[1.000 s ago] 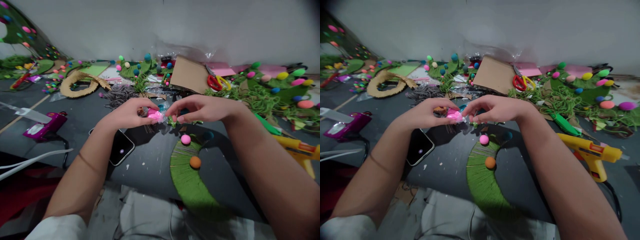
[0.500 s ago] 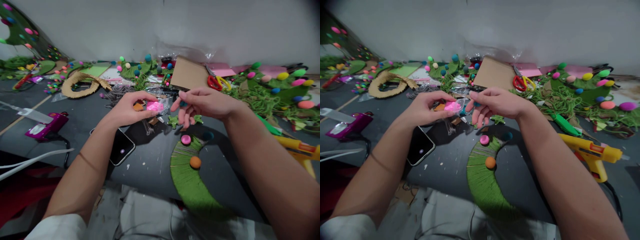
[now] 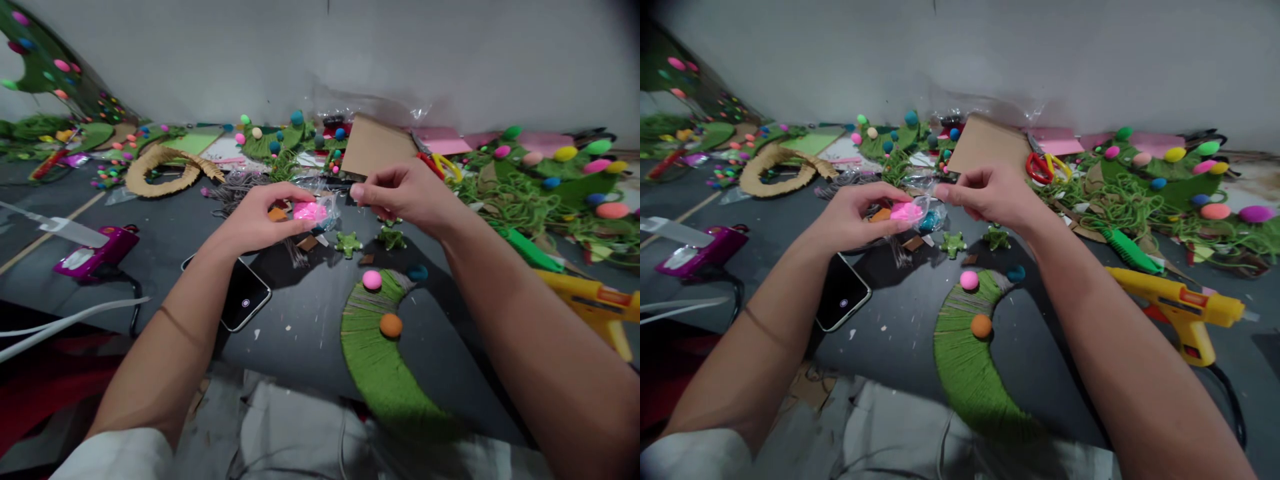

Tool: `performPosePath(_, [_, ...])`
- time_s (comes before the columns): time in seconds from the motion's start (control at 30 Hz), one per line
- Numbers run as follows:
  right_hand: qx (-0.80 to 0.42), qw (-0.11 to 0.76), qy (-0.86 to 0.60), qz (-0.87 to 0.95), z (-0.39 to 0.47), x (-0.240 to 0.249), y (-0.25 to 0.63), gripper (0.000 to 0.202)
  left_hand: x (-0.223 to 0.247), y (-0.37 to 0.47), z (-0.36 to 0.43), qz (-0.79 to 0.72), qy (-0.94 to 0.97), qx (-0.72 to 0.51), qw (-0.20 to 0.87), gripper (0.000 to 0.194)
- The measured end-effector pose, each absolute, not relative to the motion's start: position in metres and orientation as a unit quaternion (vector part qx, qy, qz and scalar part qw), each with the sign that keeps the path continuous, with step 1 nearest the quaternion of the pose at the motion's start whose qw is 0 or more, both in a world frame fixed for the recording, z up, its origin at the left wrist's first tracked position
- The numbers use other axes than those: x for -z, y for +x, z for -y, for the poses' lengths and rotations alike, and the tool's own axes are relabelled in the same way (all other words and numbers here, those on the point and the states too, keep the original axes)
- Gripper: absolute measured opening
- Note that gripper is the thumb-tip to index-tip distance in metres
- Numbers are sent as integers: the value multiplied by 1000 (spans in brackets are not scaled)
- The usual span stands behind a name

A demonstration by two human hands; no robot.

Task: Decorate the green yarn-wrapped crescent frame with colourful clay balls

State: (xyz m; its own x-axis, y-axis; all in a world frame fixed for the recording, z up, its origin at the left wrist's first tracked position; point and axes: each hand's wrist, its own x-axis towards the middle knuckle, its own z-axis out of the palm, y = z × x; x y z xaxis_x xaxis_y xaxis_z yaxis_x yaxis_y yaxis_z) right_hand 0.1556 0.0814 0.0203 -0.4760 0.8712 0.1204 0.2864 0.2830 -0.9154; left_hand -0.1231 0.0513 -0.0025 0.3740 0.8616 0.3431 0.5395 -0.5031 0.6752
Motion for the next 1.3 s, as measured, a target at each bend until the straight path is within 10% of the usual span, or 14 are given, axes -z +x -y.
performPosePath(0.37, [-405,298,-328,800,-80,-22,152,13,4,-121,-52,-443,788,-363,226,38])
performPosePath(1.3, [-300,403,-308,808,-76,6,121,23,13,-101,-52,-437,653,-491,377,44])
